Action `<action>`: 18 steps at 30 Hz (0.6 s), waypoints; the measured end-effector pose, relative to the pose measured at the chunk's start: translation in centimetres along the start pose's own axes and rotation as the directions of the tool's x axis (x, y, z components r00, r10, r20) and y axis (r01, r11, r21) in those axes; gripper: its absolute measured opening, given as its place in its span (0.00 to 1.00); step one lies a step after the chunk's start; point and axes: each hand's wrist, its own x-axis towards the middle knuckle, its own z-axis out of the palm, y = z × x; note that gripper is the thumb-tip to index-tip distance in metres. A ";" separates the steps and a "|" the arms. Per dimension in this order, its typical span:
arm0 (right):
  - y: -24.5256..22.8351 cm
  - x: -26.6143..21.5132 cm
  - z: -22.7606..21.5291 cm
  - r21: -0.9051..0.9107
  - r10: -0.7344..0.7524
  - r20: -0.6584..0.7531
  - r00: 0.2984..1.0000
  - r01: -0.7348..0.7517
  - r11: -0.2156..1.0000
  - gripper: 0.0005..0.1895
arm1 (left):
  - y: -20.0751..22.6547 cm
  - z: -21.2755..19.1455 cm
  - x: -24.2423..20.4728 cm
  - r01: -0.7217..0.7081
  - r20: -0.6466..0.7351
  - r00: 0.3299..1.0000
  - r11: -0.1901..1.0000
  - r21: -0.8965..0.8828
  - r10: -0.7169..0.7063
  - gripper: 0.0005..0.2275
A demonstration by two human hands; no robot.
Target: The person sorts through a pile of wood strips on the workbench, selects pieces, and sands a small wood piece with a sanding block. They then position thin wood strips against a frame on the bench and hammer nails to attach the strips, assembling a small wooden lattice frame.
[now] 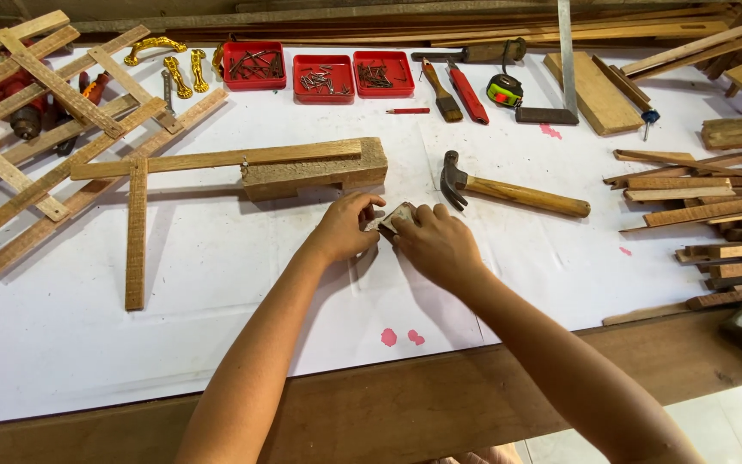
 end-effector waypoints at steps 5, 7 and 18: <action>4.1 -1.0 -1.7 0.030 0.060 0.076 0.995 -0.063 0.998 0.14 | 0.1 -0.2 -0.1 0.007 0.001 1.000 1.000 0.029 -0.007 0.19; 4.2 -1.5 -1.5 0.050 0.103 0.101 0.989 -0.109 0.993 0.15 | -0.1 0.2 -0.4 -0.001 0.009 1.000 0.999 0.051 0.001 0.19; -1.4 2.4 -0.2 0.001 -0.011 0.034 0.999 0.011 1.000 0.17 | 0.6 -0.1 -0.3 0.021 -0.026 0.999 1.000 0.003 -0.021 0.12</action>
